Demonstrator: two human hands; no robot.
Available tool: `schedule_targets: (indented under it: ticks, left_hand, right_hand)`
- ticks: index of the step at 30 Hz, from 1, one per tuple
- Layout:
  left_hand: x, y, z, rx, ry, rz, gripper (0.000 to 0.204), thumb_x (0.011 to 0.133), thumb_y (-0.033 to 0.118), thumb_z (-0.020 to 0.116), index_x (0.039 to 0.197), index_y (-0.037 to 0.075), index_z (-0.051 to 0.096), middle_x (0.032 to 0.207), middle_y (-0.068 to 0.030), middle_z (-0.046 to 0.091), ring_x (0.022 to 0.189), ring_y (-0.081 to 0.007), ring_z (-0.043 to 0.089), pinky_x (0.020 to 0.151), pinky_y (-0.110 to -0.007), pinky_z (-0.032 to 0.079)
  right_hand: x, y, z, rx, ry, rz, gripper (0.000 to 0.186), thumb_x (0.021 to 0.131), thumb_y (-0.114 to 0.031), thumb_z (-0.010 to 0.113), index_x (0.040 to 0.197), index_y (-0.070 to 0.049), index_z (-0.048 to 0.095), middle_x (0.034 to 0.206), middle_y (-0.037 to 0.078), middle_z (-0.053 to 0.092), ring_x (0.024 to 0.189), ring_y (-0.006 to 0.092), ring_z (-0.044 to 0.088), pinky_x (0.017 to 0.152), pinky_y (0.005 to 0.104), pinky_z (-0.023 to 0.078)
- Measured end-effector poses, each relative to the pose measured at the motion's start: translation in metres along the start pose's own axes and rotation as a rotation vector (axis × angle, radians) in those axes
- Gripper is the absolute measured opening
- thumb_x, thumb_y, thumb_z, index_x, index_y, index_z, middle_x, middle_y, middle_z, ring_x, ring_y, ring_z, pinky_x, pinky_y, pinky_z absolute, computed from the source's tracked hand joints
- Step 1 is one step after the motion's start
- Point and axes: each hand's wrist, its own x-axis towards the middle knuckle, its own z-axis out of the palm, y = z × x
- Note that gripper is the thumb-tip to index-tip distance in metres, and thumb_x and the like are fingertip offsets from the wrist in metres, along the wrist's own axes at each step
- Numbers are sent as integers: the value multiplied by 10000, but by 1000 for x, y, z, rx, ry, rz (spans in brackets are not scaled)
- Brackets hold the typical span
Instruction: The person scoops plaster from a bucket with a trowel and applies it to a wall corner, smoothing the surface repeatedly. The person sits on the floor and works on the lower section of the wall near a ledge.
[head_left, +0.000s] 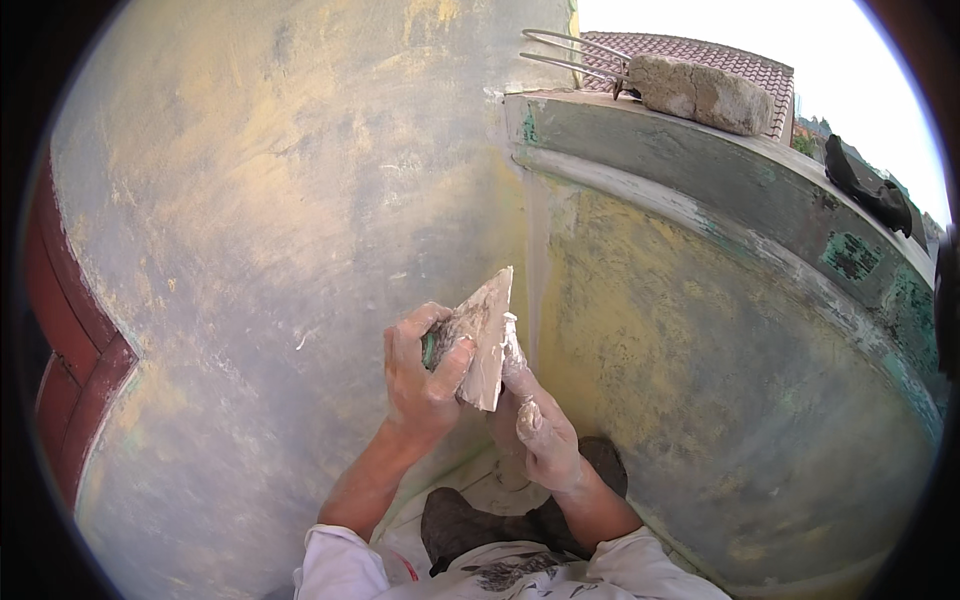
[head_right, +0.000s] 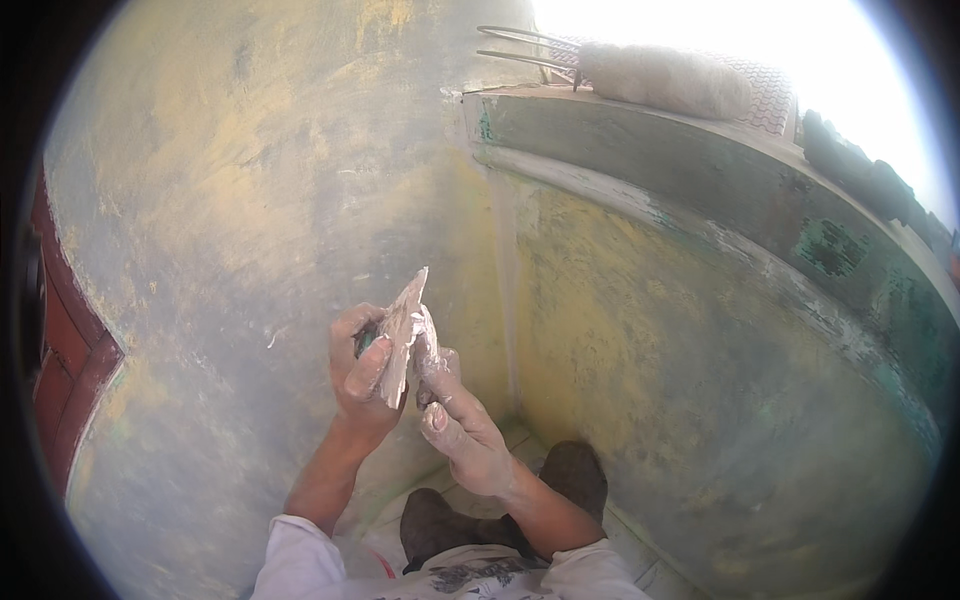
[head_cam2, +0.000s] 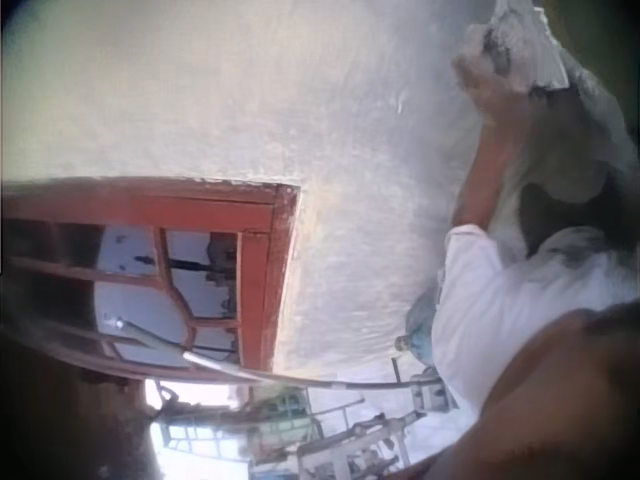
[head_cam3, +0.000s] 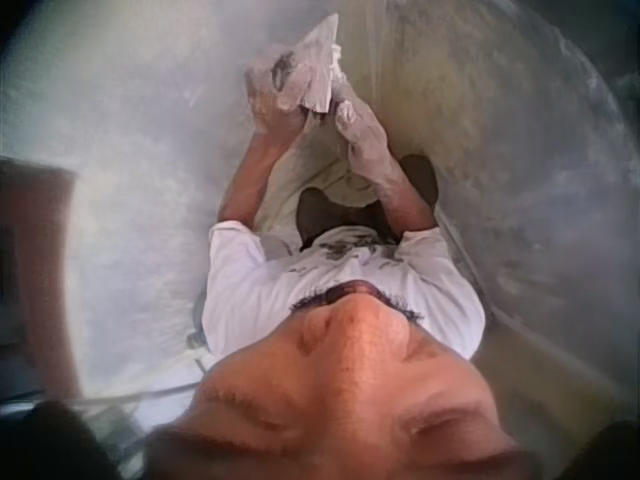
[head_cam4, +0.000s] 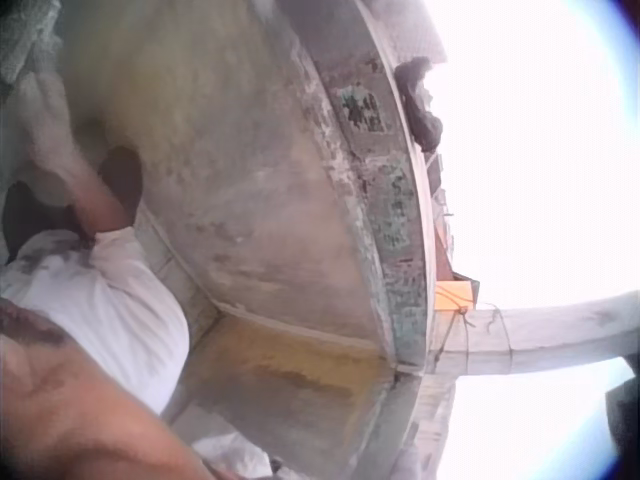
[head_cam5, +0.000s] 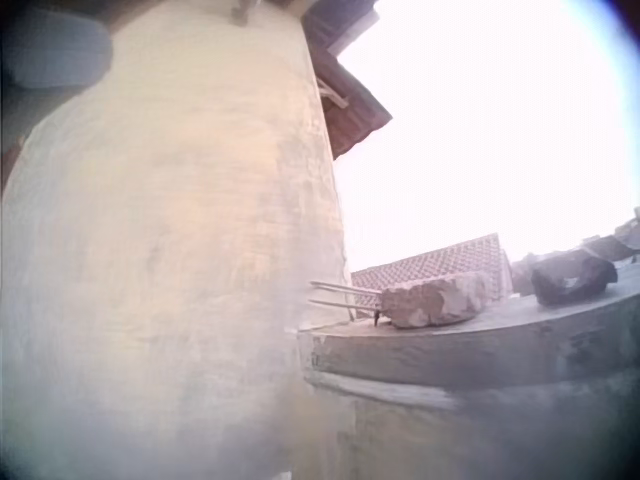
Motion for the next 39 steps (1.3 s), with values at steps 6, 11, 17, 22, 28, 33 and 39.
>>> schedule_targets:
  ticks: [6,11,17,22,28,33,39]
  left_hand:
    - [-7,-12,-13,267,-88,160,481,740,87,767,1138,300,602,1153,-170,570,959,-323,583,743,-430,418]
    - [-2,-14,-29,386,-144,234,401,709,81,776,1070,190,642,1156,-200,585,960,-354,590,732,-443,447]
    - [-9,-28,-55,342,-279,176,382,780,111,730,1084,333,665,1115,-110,600,926,-283,602,732,-409,436]
    - [-7,-20,-57,198,-300,187,461,773,122,719,1163,353,634,1073,-65,635,898,-229,629,725,-390,451]
    - [-6,-23,-64,232,-331,248,359,846,170,663,1161,319,577,1038,-76,636,822,-226,622,665,-382,449]
    - [-13,-23,-59,335,-360,261,334,871,172,627,1164,313,550,1033,-89,621,803,-233,609,655,-388,450]
    - [-25,-21,-60,292,-456,150,358,853,126,614,1163,300,567,1045,-96,614,791,-256,609,679,-423,462]
  right_hand:
    - [-3,15,-3,262,-58,9,850,1029,-536,459,1589,47,198,1533,85,390,1297,178,388,1045,338,293]
    - [-2,10,12,345,42,-54,748,1049,-462,473,1546,70,299,1426,80,467,1255,157,402,1060,338,286]
    - [-5,6,-38,-114,-46,-132,579,1041,-392,514,1434,33,507,1290,82,451,1152,187,391,1039,361,281]
    - [40,-46,-59,-718,-118,-166,488,954,-344,642,1334,-38,630,1076,89,385,1047,235,350,985,377,278]
    - [44,-60,-62,-1157,-234,-56,474,894,-380,696,1253,-70,693,1045,81,333,1050,264,313,1016,397,254]
    - [32,-51,-59,-1089,-259,-80,435,901,-319,700,1300,-149,698,983,74,328,986,266,311,946,382,276]
    - [17,-42,-54,-997,-306,-52,453,895,-322,705,1290,-100,693,988,69,342,987,261,318,951,381,284]
